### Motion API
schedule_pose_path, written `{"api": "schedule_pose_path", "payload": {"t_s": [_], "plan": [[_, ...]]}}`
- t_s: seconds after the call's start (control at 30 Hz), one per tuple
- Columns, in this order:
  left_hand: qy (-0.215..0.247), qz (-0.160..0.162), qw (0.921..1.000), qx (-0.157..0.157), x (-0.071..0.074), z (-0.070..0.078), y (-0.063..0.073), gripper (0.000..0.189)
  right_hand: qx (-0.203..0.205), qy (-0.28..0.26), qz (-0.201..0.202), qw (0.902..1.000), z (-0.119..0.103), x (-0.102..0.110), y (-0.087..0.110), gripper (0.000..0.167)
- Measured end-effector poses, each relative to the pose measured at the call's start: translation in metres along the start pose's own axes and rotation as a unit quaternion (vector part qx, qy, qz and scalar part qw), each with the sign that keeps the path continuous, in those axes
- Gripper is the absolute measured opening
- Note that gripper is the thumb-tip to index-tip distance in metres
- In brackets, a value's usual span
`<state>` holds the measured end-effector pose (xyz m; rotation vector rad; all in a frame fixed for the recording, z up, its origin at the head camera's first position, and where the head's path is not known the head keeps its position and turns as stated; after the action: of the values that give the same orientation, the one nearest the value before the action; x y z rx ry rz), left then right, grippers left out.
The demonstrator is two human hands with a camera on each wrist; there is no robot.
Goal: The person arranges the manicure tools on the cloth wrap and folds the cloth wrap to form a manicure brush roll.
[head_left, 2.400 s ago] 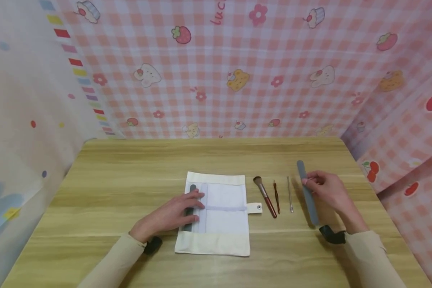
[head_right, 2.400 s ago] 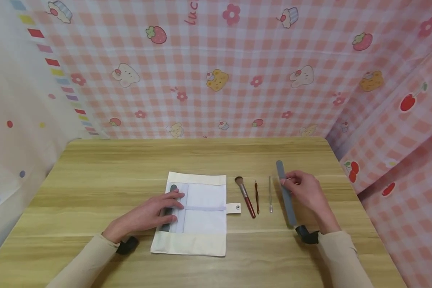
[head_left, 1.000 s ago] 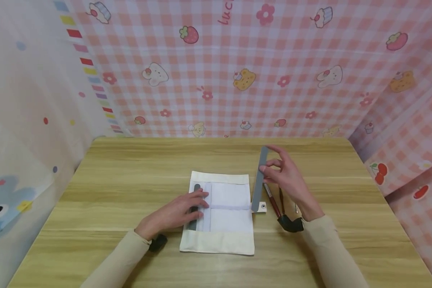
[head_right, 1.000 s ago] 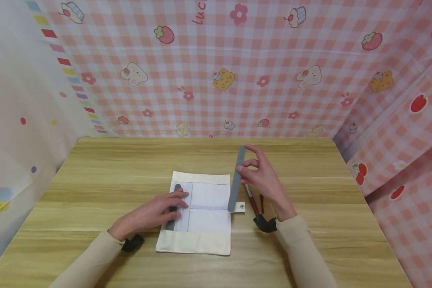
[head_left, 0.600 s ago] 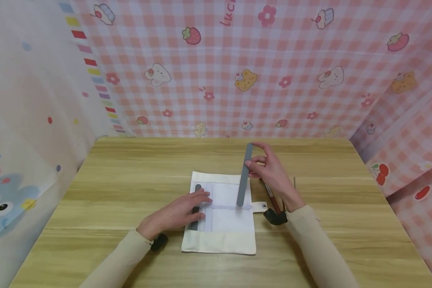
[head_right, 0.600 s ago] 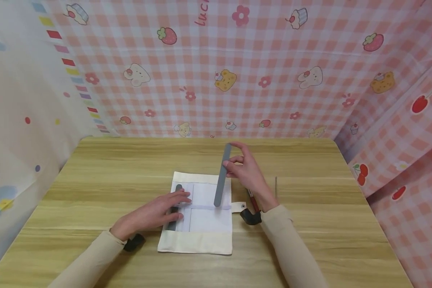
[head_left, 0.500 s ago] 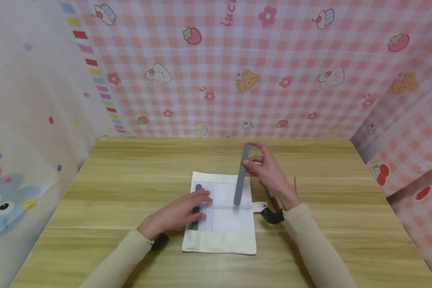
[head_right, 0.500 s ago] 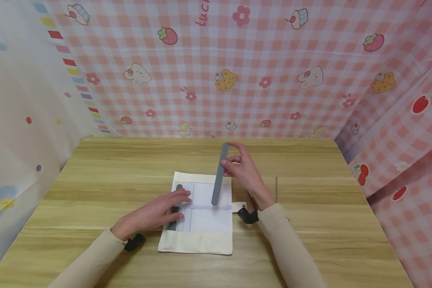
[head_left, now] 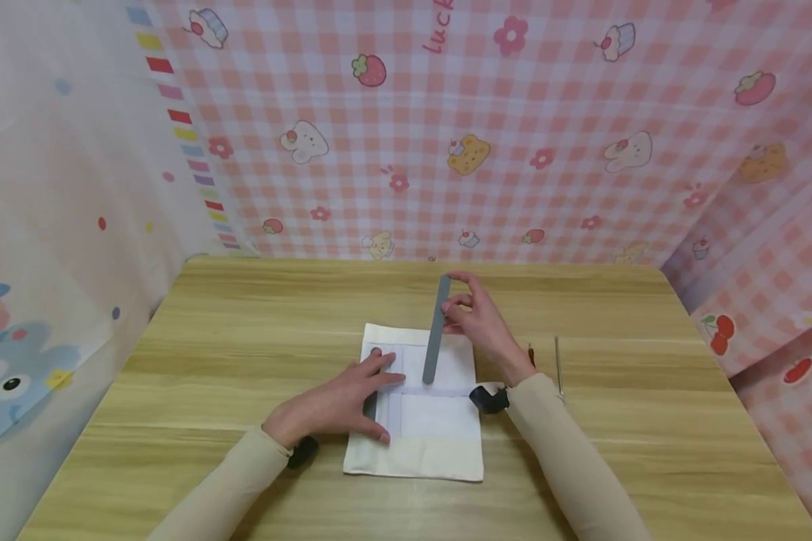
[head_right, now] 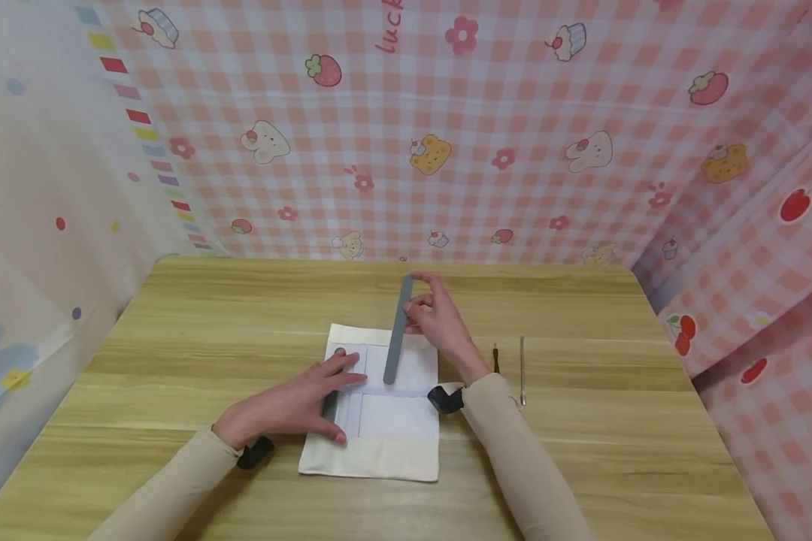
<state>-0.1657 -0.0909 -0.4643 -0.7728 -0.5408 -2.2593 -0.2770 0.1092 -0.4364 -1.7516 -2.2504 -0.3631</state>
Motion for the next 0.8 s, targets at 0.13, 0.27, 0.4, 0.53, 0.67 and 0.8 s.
{"api": "schedule_pose_path", "payload": {"t_s": [0.13,0.27,0.4,0.53,0.67,0.8], "plan": [[-0.001,-0.009,0.9999,0.006,-0.002,-0.001,0.001,0.094,-0.001,0.002,0.003,1.0,0.004,-0.003,-0.006,0.058],[0.001,-0.012,0.9999,0.005,-0.002,-0.001,0.001,0.095,-0.007,0.005,-0.001,1.0,0.008,-0.008,-0.008,0.058],[0.004,-0.012,0.9999,0.004,-0.003,-0.002,0.001,0.094,-0.014,0.005,-0.005,0.9999,0.013,-0.012,-0.008,0.057],[0.007,-0.011,0.9999,0.005,-0.004,-0.003,0.001,0.095,-0.017,0.001,-0.01,0.9998,0.018,-0.016,-0.009,0.056],[0.009,-0.008,0.9999,0.004,-0.004,-0.003,0.001,0.095,-0.02,0.0,-0.018,0.9996,0.021,-0.019,-0.01,0.057],[0.012,-0.004,0.9999,0.003,-0.003,-0.003,0.001,0.095,-0.028,0.009,-0.024,0.9993,0.023,-0.022,-0.01,0.057]]}}
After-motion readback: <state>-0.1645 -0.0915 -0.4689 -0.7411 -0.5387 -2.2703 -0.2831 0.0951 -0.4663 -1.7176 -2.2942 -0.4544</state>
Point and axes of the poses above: each hand's wrist, its own y-axis away from the middle knuckle, its own x-axis out of the back of the hand, z = x × y, the point moved 8 cm from there along -y, towards the middle knuckle, and after that the axes turned 13 degrees about y, right-handed, at the moved point
